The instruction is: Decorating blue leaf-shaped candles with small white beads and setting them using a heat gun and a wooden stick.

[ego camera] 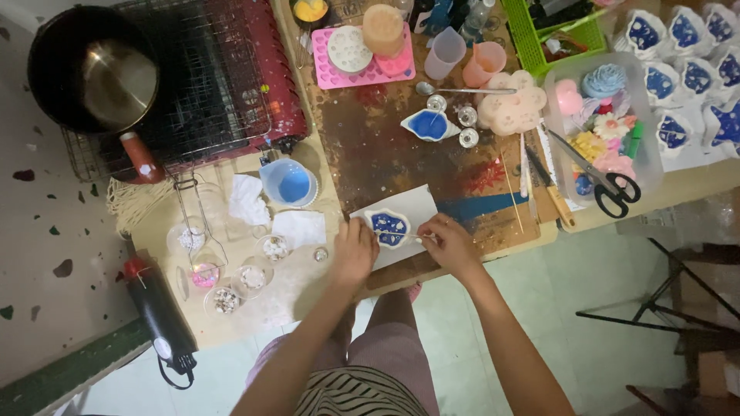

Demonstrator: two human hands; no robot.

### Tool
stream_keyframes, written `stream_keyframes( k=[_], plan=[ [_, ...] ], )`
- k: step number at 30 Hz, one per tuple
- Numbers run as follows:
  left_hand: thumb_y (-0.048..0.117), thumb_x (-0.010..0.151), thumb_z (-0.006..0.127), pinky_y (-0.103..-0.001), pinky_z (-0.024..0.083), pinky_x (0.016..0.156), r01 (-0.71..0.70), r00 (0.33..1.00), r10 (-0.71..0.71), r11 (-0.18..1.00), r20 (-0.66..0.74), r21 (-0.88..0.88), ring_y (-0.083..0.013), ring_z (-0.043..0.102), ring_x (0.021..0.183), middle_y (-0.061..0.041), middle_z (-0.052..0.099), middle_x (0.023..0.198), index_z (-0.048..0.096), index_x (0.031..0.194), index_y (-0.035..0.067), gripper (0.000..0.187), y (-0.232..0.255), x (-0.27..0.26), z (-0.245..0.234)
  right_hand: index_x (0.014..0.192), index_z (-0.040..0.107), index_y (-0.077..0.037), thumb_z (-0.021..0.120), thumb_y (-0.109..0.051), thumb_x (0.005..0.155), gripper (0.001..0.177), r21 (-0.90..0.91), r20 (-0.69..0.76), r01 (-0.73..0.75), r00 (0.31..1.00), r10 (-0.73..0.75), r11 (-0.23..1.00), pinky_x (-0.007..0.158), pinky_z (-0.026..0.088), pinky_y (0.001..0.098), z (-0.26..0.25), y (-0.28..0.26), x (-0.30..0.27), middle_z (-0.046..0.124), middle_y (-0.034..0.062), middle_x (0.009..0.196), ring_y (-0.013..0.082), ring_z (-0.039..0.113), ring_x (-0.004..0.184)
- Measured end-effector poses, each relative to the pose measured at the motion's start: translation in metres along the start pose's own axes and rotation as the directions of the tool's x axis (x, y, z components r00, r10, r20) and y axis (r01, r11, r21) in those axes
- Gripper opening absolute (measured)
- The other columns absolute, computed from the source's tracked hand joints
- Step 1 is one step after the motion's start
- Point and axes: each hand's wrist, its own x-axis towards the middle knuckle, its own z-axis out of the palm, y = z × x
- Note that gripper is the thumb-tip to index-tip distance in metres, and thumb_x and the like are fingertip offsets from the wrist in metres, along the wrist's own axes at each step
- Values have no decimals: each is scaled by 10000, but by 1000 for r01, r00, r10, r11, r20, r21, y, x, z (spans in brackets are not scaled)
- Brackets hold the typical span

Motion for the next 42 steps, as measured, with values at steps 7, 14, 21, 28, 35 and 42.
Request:
stream_keyframes(
  k=[7,14,21,28,35,42],
  plan=[
    [49,809,724,-458,503,888,-217,961,235,968,148,-128,-374,549,1045,-174,544,1148,630,1005,-41,235,-33,36,-11,981,716,-53,694,-32,864,121,124,20,148,988,-151,981,717,532,338,-1,10,9,669,51,974,229,674,875],
    [33,811,731,-415,522,904,-60,975,128,940,183,-336,-328,599,1074,-115,581,1110,662,943,37,150,-21,40,-40,956,716,-43,723,-27,843,115,118,48,164,984,-171,979,779,532,353,-1,16,16,658,74,973,244,651,960],
    [-5,852,742,-387,525,858,107,980,-12,875,200,-473,-299,639,1020,-105,622,1083,716,983,30,139,-27,26,-27,964,722,-51,739,-14,833,137,173,27,170,984,-177,970,775,526,339,3,21,16,664,65,960,228,652,935],
    [-35,884,699,-325,546,772,116,981,-10,828,194,-548,-206,664,943,-80,645,1089,742,1021,32,158,-40,8,-12,963,729,-64,713,-35,856,113,166,48,128,989,-138,978,726,520,333,-2,14,16,680,52,957,213,665,919],
    [-10,744,704,-270,481,608,408,912,-346,710,221,-574,-146,554,636,-66,634,1045,749,977,63,248,-13,-7,6,980,736,-72,703,-62,867,119,127,40,138,989,-144,982,719,518,340,4,18,15,680,60,950,219,666,879],
    [25,805,738,-288,470,631,456,833,-554,680,5,-574,-139,552,665,-53,656,941,744,932,56,131,12,-14,23,971,732,-59,721,-59,872,99,91,-24,165,986,-164,982,722,509,340,8,17,8,660,77,912,233,641,825]
  ],
)
